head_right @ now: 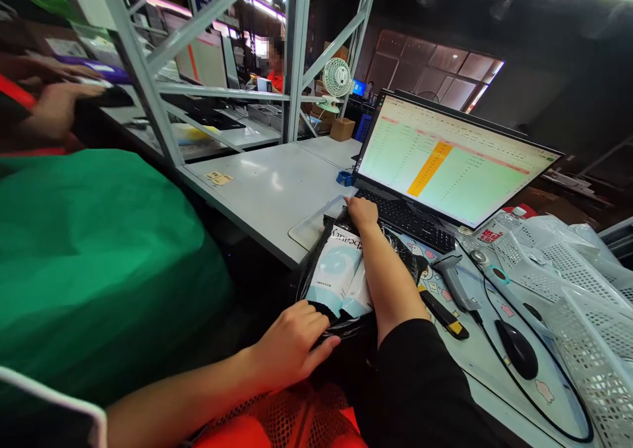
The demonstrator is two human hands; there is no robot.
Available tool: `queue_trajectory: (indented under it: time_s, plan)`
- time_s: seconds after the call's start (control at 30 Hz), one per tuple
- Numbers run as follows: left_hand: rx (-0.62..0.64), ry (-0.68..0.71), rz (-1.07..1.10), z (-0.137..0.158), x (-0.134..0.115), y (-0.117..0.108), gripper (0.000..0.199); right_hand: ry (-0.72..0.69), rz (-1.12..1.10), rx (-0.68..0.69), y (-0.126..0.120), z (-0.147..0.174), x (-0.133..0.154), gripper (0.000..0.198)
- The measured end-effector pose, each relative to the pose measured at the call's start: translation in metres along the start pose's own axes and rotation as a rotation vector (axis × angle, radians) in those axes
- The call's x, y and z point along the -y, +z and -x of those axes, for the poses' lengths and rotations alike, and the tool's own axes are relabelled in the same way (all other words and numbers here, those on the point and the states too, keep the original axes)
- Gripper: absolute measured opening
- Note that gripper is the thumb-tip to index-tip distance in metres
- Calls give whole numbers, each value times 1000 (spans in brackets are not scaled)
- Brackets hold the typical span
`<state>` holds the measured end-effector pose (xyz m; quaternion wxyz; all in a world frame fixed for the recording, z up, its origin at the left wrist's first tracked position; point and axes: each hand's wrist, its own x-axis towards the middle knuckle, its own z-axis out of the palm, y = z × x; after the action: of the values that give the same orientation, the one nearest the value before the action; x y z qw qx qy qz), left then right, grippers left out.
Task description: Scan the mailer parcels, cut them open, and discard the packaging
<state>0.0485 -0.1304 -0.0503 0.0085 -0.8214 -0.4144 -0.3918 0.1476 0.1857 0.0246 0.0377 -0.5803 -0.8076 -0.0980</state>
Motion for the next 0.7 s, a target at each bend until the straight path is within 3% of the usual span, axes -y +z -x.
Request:
queue_trajectory:
  time_s: [0.23,0.37,0.57,0.7]
  plan:
    - [-17,-54,56,25,-6,-14,38,144,-123,12,7,-10,1,62]
    - [17,-109,137,29,5,-24,33,142,-181,46,1,-12,8,61]
    - [-67,16,447,11,43,-60,19,-69,-248,83,-22,19,10,57]
    - [-82,-154,522,-2,60,-76,17,-229,-294,28,-32,66,-9,42]
